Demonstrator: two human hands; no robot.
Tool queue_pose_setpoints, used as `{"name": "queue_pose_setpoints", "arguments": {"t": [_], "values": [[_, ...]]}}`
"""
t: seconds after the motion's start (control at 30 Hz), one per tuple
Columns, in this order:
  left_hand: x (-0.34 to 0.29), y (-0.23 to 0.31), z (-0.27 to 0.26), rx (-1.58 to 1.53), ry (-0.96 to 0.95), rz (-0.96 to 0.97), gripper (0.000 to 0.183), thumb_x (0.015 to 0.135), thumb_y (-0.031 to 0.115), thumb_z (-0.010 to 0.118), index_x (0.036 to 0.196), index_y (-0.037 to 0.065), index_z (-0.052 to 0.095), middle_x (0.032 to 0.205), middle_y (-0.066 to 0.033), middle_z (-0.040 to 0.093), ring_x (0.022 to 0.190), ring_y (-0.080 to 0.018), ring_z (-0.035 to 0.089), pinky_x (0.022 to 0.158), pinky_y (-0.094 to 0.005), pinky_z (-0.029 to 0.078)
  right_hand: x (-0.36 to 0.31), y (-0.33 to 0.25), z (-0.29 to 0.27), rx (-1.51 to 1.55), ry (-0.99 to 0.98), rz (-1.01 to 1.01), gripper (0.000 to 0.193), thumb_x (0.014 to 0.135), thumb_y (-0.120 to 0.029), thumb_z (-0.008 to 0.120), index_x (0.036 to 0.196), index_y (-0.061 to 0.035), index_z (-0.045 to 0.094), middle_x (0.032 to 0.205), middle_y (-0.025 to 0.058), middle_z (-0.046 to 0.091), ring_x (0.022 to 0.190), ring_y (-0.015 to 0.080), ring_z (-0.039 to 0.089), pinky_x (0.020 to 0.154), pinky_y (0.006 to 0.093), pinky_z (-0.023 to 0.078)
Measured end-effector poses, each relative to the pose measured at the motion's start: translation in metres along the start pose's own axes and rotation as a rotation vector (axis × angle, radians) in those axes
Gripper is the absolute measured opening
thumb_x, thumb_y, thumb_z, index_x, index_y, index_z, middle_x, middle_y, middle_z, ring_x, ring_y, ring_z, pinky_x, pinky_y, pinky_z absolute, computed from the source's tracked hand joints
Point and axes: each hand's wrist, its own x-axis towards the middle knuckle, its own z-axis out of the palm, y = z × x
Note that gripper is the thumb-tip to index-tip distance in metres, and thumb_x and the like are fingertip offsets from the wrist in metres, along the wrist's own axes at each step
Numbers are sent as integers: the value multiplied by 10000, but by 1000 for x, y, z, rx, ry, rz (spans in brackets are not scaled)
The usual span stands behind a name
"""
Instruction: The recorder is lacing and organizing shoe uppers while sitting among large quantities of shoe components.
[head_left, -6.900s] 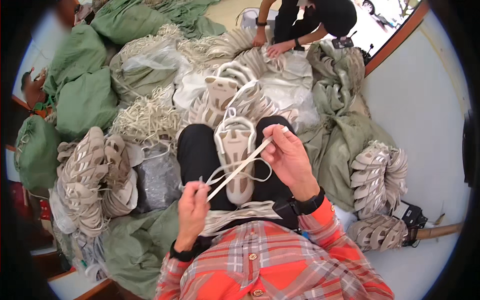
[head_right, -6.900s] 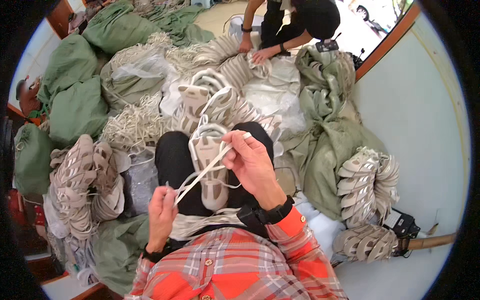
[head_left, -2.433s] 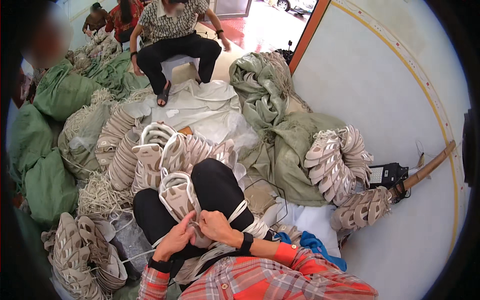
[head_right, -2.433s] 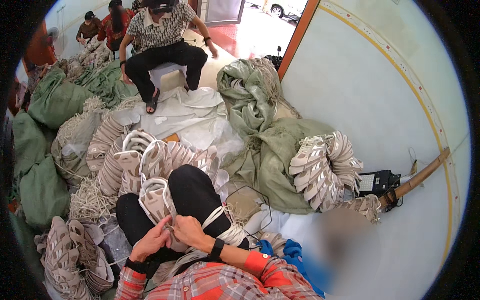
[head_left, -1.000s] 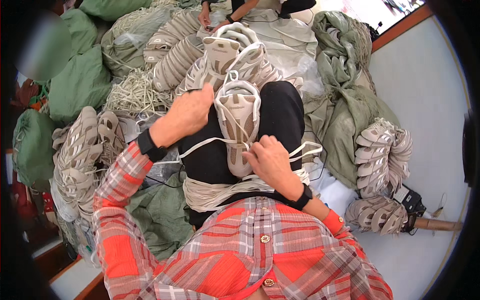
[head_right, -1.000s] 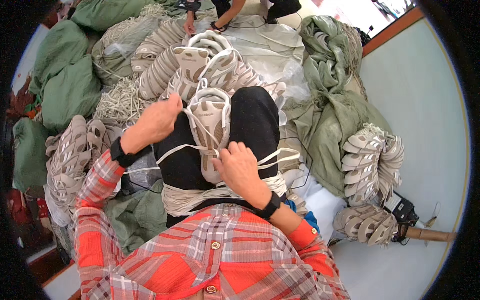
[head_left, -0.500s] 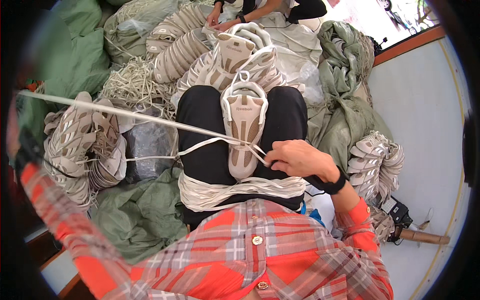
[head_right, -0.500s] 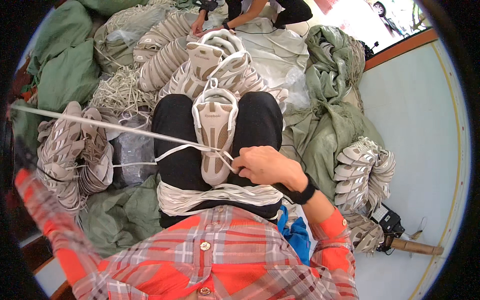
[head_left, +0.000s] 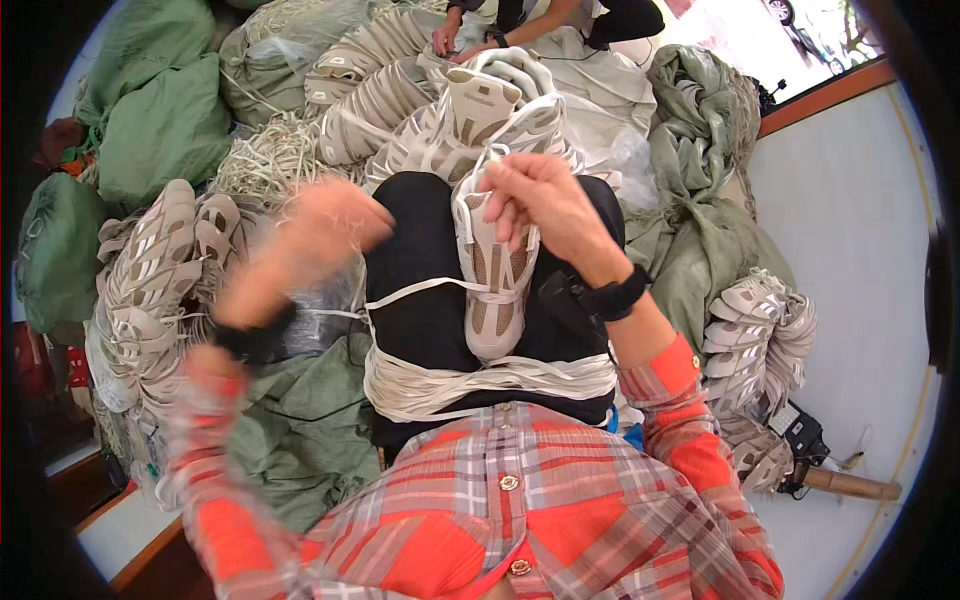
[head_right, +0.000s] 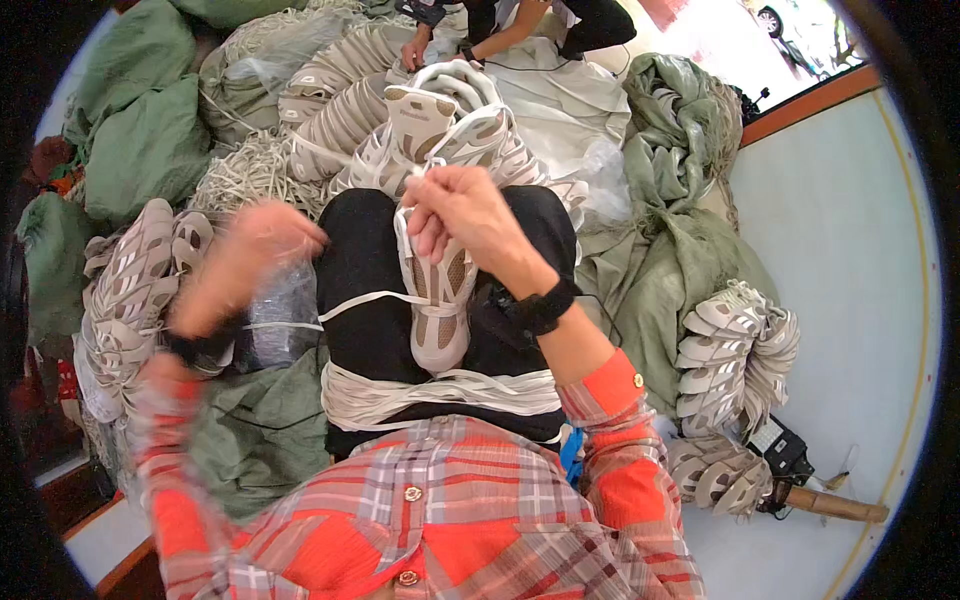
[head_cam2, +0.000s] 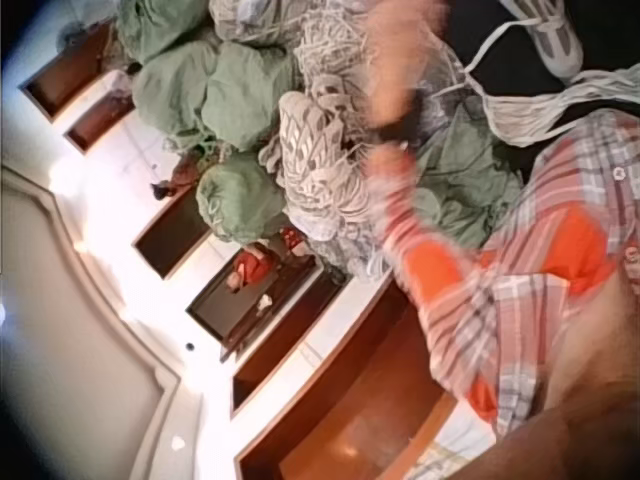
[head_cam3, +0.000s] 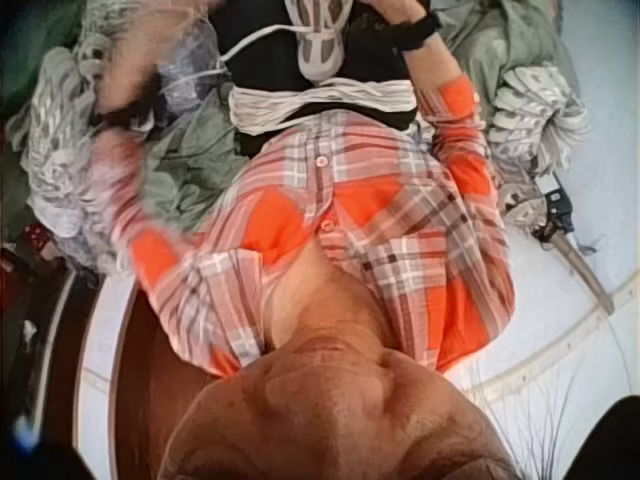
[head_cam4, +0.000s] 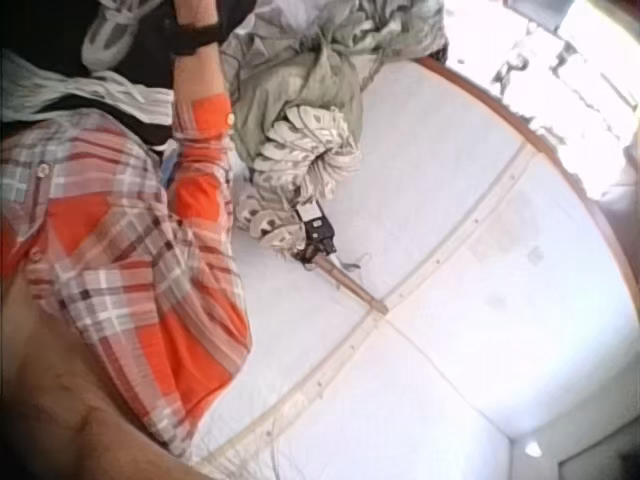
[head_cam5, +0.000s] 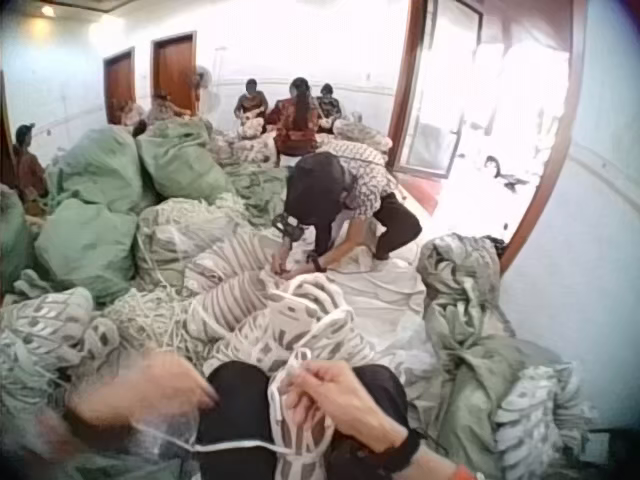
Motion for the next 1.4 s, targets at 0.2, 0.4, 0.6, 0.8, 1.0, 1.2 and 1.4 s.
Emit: {"name": "queue_pose_setpoints", "arguments": {"t": [0.2,0.4,0.6,0.8,1.0,1.2,1.4], "values": [[1,36,123,517,77,142,219,757,250,656,774,37,611,959,-71,504,1104,-264,424,1043,-470,221,-42,-25,-21,-360,281,-95,211,916,-134,536,1022,44,574,667,96,611,508,122,593,410,238,473],[-26,47,77,154,-23,115,154,847,163,563,783,24,582,889,-85,528,1007,-250,506,983,-422,324,-51,8,-12,-599,239,-566,165,885,-105,577,1011,-3,612,696,87,608,580,138,588,544,281,490],[-106,80,-5,-516,-156,-136,138,900,111,505,857,22,602,666,-44,602,560,-152,567,529,-262,426,-53,-13,83,-454,-500,-301,143,784,-149,733,818,-27,667,656,24,606,558,80,523,512,245,425],[-239,42,-17,-433,110,-674,133,881,113,548,852,7,621,597,-14,560,537,-90,522,513,-237,400,-70,3,-33,-40,-9,-237,196,743,-65,679,608,-24,542,556,-9,495,485,65,421,444,213,308],[-313,-32,-2,28,218,-812,131,831,148,582,816,25,624,599,-94,558,546,-188,537,549,-314,435,-90,23,-63,-3,-19,-210,230,746,-54,681,594,-22,512,517,4,459,438,73,381,410,224,270],[-313,-76,13,1209,295,-800,122,819,114,529,775,66,632,827,-101,562,767,-262,529,597,-378,385,-115,5,-42,-668,-320,-138,123,733,-90,719,674,-11,647,659,69,637,635,163,612,563,283,443],[-171,-46,28,-918,1247,-534,217,945,150,508,1076,-14,563,808,-94,635,754,-156,623,746,-292,518,-133,32,-17,-1067,-687,-236,122,803,-108,640,880,-13,641,756,100,613,623,229,598,604,318,492]]}}
